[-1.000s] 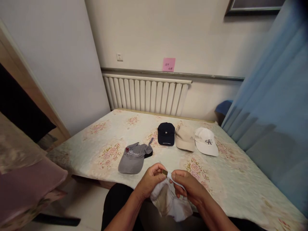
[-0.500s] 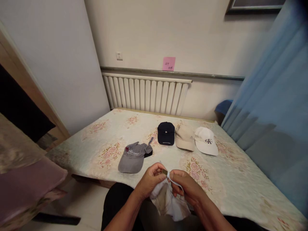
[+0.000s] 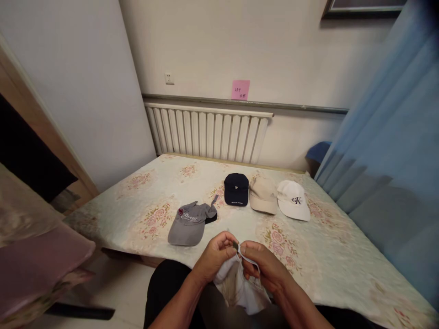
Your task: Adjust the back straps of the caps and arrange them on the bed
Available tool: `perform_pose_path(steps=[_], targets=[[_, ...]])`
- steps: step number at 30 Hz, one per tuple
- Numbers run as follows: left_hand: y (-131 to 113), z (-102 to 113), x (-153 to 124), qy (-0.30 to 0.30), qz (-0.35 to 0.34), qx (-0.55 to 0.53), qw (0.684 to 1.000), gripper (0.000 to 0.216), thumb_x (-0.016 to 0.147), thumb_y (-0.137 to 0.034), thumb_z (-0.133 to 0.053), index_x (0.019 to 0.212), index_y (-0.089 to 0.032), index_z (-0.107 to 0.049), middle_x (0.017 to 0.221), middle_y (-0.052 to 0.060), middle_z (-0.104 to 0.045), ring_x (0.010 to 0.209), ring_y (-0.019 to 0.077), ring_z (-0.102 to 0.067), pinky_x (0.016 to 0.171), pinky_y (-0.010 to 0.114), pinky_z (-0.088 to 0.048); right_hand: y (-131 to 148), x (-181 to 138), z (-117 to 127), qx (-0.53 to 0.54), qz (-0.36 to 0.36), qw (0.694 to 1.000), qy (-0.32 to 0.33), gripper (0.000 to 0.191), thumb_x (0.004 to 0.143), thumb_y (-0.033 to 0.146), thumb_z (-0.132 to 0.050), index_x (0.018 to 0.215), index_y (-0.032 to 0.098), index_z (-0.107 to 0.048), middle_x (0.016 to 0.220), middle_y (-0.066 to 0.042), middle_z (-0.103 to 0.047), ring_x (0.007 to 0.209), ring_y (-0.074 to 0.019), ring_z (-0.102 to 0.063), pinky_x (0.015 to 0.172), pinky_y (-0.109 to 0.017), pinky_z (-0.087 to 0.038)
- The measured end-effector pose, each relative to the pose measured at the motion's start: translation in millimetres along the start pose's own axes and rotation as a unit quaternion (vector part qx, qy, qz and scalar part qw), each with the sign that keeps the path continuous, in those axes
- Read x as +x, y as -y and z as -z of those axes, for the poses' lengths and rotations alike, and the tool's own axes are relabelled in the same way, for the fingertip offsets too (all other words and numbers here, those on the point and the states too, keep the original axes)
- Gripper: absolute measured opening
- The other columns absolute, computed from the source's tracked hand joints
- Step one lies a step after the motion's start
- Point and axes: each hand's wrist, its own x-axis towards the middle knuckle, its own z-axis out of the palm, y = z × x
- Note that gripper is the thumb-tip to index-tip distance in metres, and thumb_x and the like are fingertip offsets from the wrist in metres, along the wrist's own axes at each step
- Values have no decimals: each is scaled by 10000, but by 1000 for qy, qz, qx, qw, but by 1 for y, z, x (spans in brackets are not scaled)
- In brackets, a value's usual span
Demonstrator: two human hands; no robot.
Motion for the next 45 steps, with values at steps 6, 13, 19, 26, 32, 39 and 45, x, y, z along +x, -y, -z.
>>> perform_pose_path(steps=[6,13,19,26,32,39,45], targets=[[0,-2,-1,-17,-17,45,999,161,761,-264,-628,846,-147,-558,744,0,-589,707,111,-505,684,231,-358,-2,0,1,32,-1,999,4,267,750,373,-614,595,173,-529,355,86,-389,331,-50,-246,431,-225,-362],[1,-4,-2,-19,-19,42,999,160,764,-255,-611,864,-143,-555,721,-18,-545,681,99,-467,645,218,-327,-7,0,1,52,8,999,12,269,756,381,-618,611,170,-536,360,84,-397,329,-53,-258,429,-228,-374],[-4,-8,-4,-13,-21,10,1000,179,759,-269,-623,860,-139,-553,718,-22,-522,668,92,-450,628,210,-315,-8,0,0,62,9,998,10,252,767,354,-610,613,165,-546,360,84,-391,328,-52,-257,426,-224,-371],[-1,-9,-6,-16,-34,12,999,127,766,-247,-601,839,-154,-554,730,-22,-518,688,101,-461,646,213,-335,-8,1,-6,53,25,998,-17,287,740,381,-629,574,168,-531,367,73,-408,333,-54,-277,424,-226,-357],[-1,-7,-6,-38,-38,28,998,130,754,-251,-604,825,-153,-558,725,-22,-507,676,102,-452,637,211,-333,-6,1,-7,47,24,998,-23,276,764,362,-594,585,158,-542,408,61,-428,366,-56,-304,459,-234,-354],[1,-7,-5,-51,-27,3,998,129,757,-238,-601,845,-154,-558,696,-36,-487,643,84,-433,608,194,-320,-7,-3,-3,54,-1,998,-36,110,684,232,-630,642,137,-594,490,49,-486,414,-56,-355,506,-238,-358],[2,-12,-6,-26,-10,-12,1000,164,764,-276,-608,850,-153,-543,696,-28,-510,624,90,-473,585,198,-340,-7,-1,-5,77,-21,996,-39,145,646,242,-653,583,147,-564,419,53,-467,395,-60,-366,470,-218,-283]])
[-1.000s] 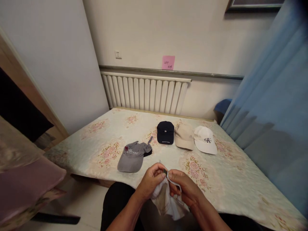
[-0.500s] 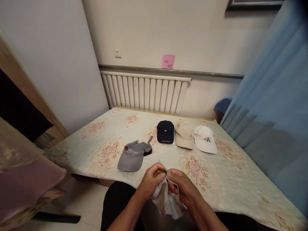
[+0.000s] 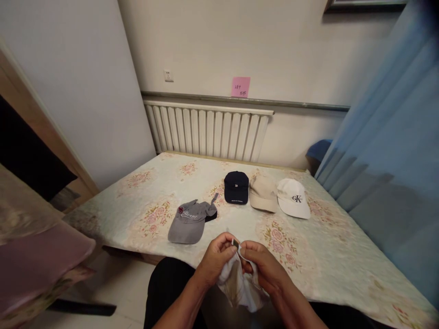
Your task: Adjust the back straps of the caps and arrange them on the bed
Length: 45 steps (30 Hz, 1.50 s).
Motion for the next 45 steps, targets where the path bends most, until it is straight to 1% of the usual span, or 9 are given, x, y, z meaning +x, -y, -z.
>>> perform_pose_path(steps=[4,10,15,21,29,33,37,40,45], targets=[[1,0,-2,-5,-3,7,1000,166,766,-283,-612,839,-155,-536,690,-29,-515,612,92,-493,586,202,-352,4,-1,-5,1,2,1000,-12,181,638,256,-679,572,138,-560,429,44,-485,398,-49,-354,452,-206,-219],[-2,3,-2,-27,5,7,1000,159,767,-283,-600,843,-162,-530,654,-41,-492,576,81,-448,556,195,-329,1,-7,2,-15,7,1000,10,214,703,321,-671,656,127,-592,502,20,-545,454,-64,-415,490,-211,-248],[-5,1,-2,-38,6,7,999,155,744,-272,-613,815,-156,-540,635,-55,-443,568,68,-387,530,178,-287,-4,-6,10,-38,-14,999,0,226,682,318,-679,610,141,-559,471,25,-533,428,-67,-391,473,-220,-221],[-3,-1,-3,-13,6,2,1000,154,750,-281,-607,805,-157,-535,695,-22,-541,640,103,-491,616,212,-374,6,-4,3,-44,5,999,7,192,684,295,-656,609,145,-562,461,31,-532,431,-68,-394,487,-221,-233],[-1,-2,-3,-7,30,-23,999,194,758,-311,-616,841,-162,-524,704,-3,-585,630,132,-561,621,246,-407,7,-1,-2,-73,24,997,10,248,714,325,-625,558,155,-532,431,37,-519,407,-66,-386,481,-228,-239],[-5,0,-3,-11,29,-12,999,198,757,-320,-615,835,-158,-532,684,-14,-568,601,120,-537,588,231,-387,12,-5,1,-115,19,993,4,228,706,366,-655,655,155,-588,490,27,-570,451,-85,-442,515,-237,-298],[-7,3,-2,-36,13,9,999,185,743,-295,-622,831,-147,-553,711,-18,-551,645,105,-499,611,214,-366,15,-9,9,-173,31,983,51,215,723,348,-653,810,152,-634,593,2,-635,556,-123,-529,618,-270,-369],[-5,4,-1,-28,17,18,999,186,736,-290,-621,837,-147,-558,716,-19,-543,660,105,-490,623,216,-364,14,-10,13,-205,34,977,38,211,758,359,-611,705,155,-619,534,9,-610,516,-113,-502,599,-266,-350],[-4,9,4,12,82,63,995,249,749,-355,-608,883,-149,-571,694,-22,-542,608,95,-476,575,210,-351,11,-6,16,-180,32,983,19,257,740,382,-625,621,159,-583,423,47,-515,434,-88,-411,538,-252,-301]])
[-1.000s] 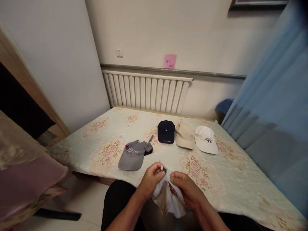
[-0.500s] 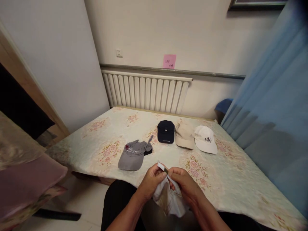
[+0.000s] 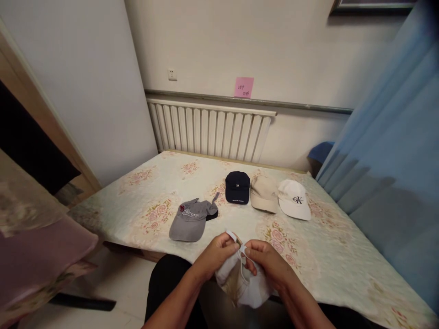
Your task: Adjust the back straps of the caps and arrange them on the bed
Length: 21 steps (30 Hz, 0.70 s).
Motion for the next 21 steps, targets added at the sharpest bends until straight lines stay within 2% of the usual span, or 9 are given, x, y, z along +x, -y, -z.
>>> perform_pose_path(steps=[5,7,10,14,21], targets=[[-12,11,1,63,58,64,994,227,723,-334,-637,853,-149,-611,587,-61,-483,504,54,-368,482,177,-271,-13,4,9,11,-21,1000,15,243,739,371,-626,634,153,-594,398,60,-490,404,-80,-372,550,-261,-327],[-15,16,1,91,85,35,992,215,697,-290,-655,855,-146,-632,621,-42,-530,530,59,-416,507,176,-306,-19,4,12,17,-26,999,17,254,739,376,-625,624,153,-591,392,60,-485,399,-79,-364,545,-259,-326],[-13,23,2,107,114,-74,985,238,662,-228,-672,882,-142,-651,746,8,-606,641,84,-520,605,191,-381,-24,5,15,26,-33,999,15,274,728,397,-639,614,153,-589,386,59,-480,403,-82,-370,535,-253,-320],[-6,30,2,108,110,-141,978,250,649,-184,-682,891,-127,-660,818,45,-634,721,96,-562,668,192,-402,-26,6,17,32,-44,998,23,289,719,419,-651,618,155,-589,380,64,-467,394,-79,-357,538,-258,-335],[-3,28,2,135,86,-109,981,384,587,-117,-698,962,-149,-622,849,45,-663,655,81,-555,577,178,-366,-29,5,15,49,-38,998,29,259,733,384,-645,625,153,-597,382,62,-472,386,-78,-359,552,-269,-367]])
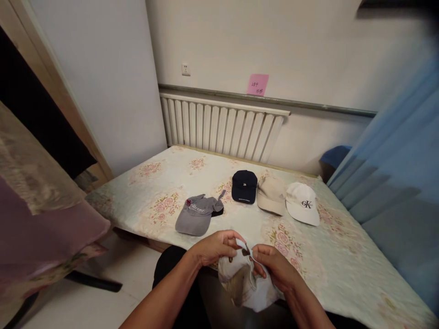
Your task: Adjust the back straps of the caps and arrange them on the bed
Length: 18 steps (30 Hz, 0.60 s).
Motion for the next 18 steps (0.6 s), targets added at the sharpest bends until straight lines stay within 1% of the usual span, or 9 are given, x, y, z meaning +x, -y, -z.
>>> perform_pose_path(steps=[2,4,7,13,18], targets=[[4,-2,2,-20,-14,11,1000,339,590,-114,-689,919,-148,-618,811,33,-662,622,71,-539,550,171,-341,-2,0,-1,11,0,1000,4,252,739,374,-642,630,152,-596,386,62,-472,384,-75,-353,552,-269,-368],[9,-4,4,-54,-26,26,998,261,593,-121,-678,844,-145,-611,732,11,-647,565,61,-504,520,171,-311,-5,1,-1,20,0,1000,7,249,744,371,-640,633,152,-594,389,65,-470,376,-69,-338,552,-268,-371],[16,-6,7,-90,-29,49,994,213,583,-129,-669,784,-146,-599,651,-18,-609,531,60,-468,518,181,-296,-8,1,-3,29,2,1000,11,246,751,355,-635,620,151,-588,393,63,-470,375,-67,-335,555,-269,-380],[17,-10,8,-93,-27,57,994,214,572,-132,-679,768,-147,-594,659,-22,-600,577,77,-485,550,193,-299,-5,-1,-8,29,7,999,13,259,747,358,-641,600,157,-570,395,57,-476,384,-72,-355,558,-264,-384],[16,-11,8,-81,-20,44,996,233,563,-154,-712,757,-142,-585,599,-51,-561,518,53,-423,512,184,-249,-1,-1,-13,7,16,1000,10,290,760,388,-613,595,156,-560,377,57,-463,387,-76,-370,532,-246,-363]])
